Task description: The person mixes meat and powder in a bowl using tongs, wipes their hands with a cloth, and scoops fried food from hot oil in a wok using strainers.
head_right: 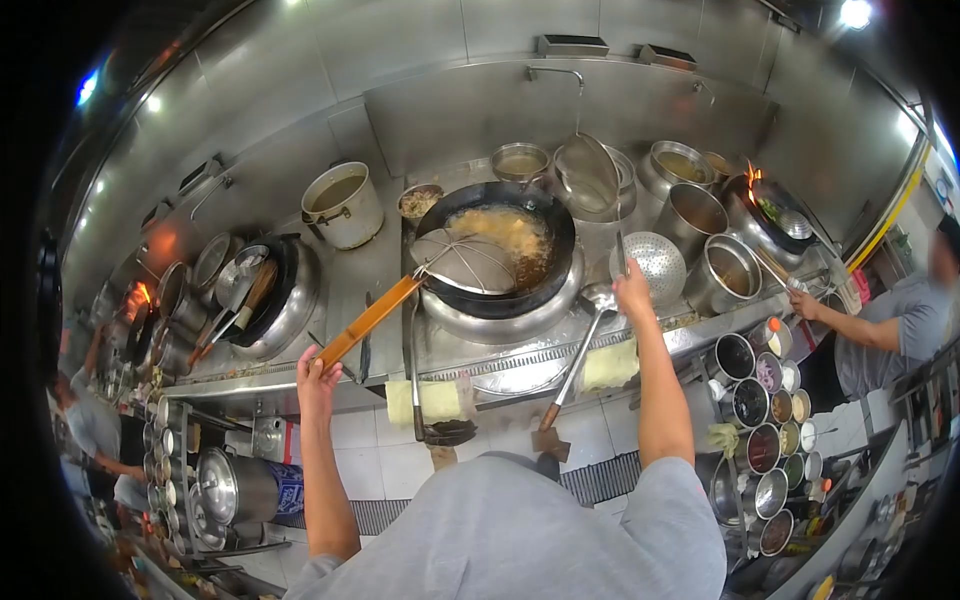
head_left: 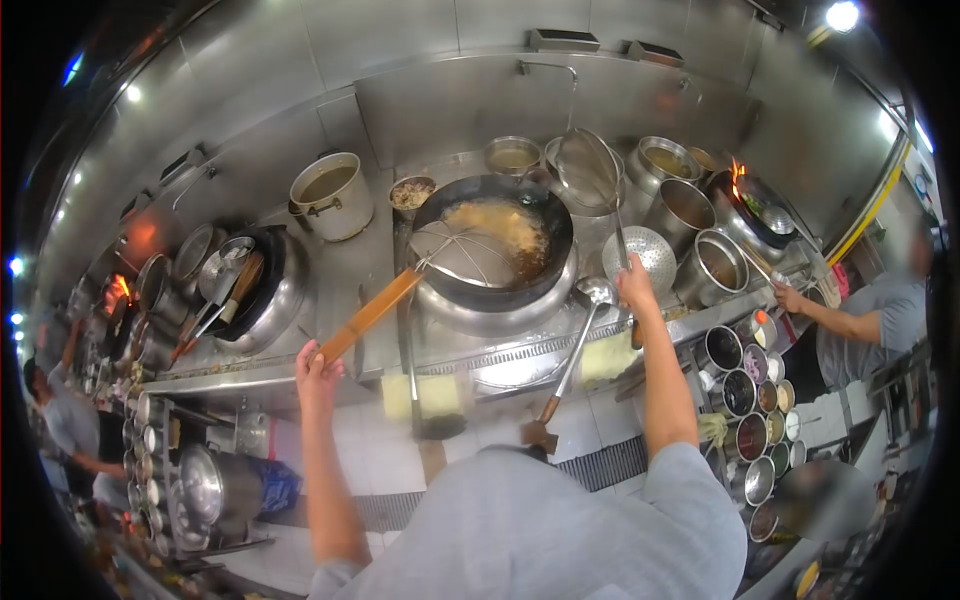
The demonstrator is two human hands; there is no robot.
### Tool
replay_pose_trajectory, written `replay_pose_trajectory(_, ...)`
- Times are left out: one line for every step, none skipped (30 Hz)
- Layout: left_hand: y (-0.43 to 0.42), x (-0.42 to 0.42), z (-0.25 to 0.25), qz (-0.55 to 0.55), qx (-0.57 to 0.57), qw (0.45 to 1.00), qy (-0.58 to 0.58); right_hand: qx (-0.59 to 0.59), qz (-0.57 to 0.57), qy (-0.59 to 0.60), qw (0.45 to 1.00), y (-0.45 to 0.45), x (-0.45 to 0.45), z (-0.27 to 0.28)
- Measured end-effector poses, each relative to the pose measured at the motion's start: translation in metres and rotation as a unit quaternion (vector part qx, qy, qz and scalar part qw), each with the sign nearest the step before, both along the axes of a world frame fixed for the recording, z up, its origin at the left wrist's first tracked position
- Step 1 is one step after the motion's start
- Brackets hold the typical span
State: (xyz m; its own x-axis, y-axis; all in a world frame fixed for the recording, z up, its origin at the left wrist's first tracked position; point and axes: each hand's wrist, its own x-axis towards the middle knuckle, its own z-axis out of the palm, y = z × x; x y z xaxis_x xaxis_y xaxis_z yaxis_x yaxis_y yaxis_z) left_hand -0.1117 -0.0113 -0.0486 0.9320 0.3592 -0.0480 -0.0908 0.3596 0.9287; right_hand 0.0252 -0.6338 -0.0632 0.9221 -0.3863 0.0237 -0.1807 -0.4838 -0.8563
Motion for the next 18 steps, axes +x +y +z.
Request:
replay_pose_trajectory(-0.002, 0.000, 0.005, 0.007, 0.003, 1.000, -0.002, 0.189, 0.015, 0.036, 0.981, 0.017, -0.007, 0.018)
replay_pose_trajectory(-0.004, 0.002, 0.010, 0.015, 0.006, 1.000, -0.005, 0.267, 0.022, 0.008, 0.964, 0.039, -0.011, 0.027)
replay_pose_trajectory(-0.005, 0.003, 0.015, 0.015, 0.008, 1.000, -0.005, 0.269, 0.022, 0.008, 0.963, 0.055, -0.006, 0.018)
replay_pose_trajectory(-0.005, 0.005, 0.020, 0.016, 0.018, 1.000, -0.006, 0.212, 0.002, 0.010, 0.977, 0.070, 0.003, 0.002)
replay_pose_trajectory(-0.006, 0.007, 0.025, 0.018, 0.027, 0.999, -0.008, 0.153, -0.018, 0.012, 0.988, 0.087, 0.010, -0.009)
replay_pose_trajectory(-0.008, 0.006, 0.033, 0.021, 0.029, 0.999, -0.007, 0.179, -0.014, 0.024, 0.984, 0.108, 0.007, -0.015)
replay_pose_trajectory(-0.011, 0.005, 0.040, 0.015, 0.040, 0.999, -0.020, 0.203, -0.009, 0.034, 0.978, 0.130, 0.002, -0.023)
replay_pose_trajectory(-0.012, 0.006, 0.045, 0.010, 0.050, 0.998, -0.034, 0.288, -0.013, 0.059, 0.956, 0.155, -0.008, -0.016)
replay_pose_trajectory(-0.011, 0.007, 0.047, 0.015, 0.049, 0.998, -0.035, 0.370, -0.016, 0.084, 0.925, 0.173, -0.017, -0.008)
replay_pose_trajectory(-0.011, 0.008, 0.048, 0.010, 0.057, 0.998, -0.034, 0.409, -0.017, 0.105, 0.906, 0.180, -0.011, -0.021)
replay_pose_trajectory(-0.009, 0.008, 0.049, 0.004, 0.065, 0.997, -0.033, 0.407, -0.012, 0.105, 0.907, 0.183, -0.009, -0.015)
replay_pose_trajectory(-0.006, 0.008, 0.047, 0.009, 0.063, 0.997, -0.034, 0.508, -0.013, 0.135, 0.851, 0.183, -0.006, -0.008)
replay_pose_trajectory(-0.004, 0.008, 0.044, 0.003, 0.059, 0.998, -0.036, 0.601, -0.014, 0.163, 0.782, 0.182, -0.003, 0.000)
replay_pose_trajectory(-0.002, 0.008, 0.040, -0.004, 0.055, 0.998, -0.037, 0.643, 0.041, 0.195, 0.740, 0.167, 0.012, -0.014)
replay_pose_trajectory(0.001, 0.008, 0.034, -0.002, 0.053, 0.998, -0.038, 0.640, 0.042, 0.196, 0.742, 0.151, 0.027, -0.026)
replay_pose_trajectory(0.006, 0.007, 0.026, -0.001, 0.044, 0.998, -0.033, 0.665, 0.084, 0.223, 0.707, 0.136, 0.040, -0.036)
replay_pose_trajectory(0.009, 0.006, 0.016, 0.000, 0.033, 0.999, -0.029, 0.686, 0.127, 0.251, 0.671, 0.126, 0.049, -0.038)
replay_pose_trajectory(0.013, 0.005, 0.003, 0.004, 0.028, 0.999, -0.029, 0.660, 0.107, 0.217, 0.711, 0.123, 0.052, -0.035)
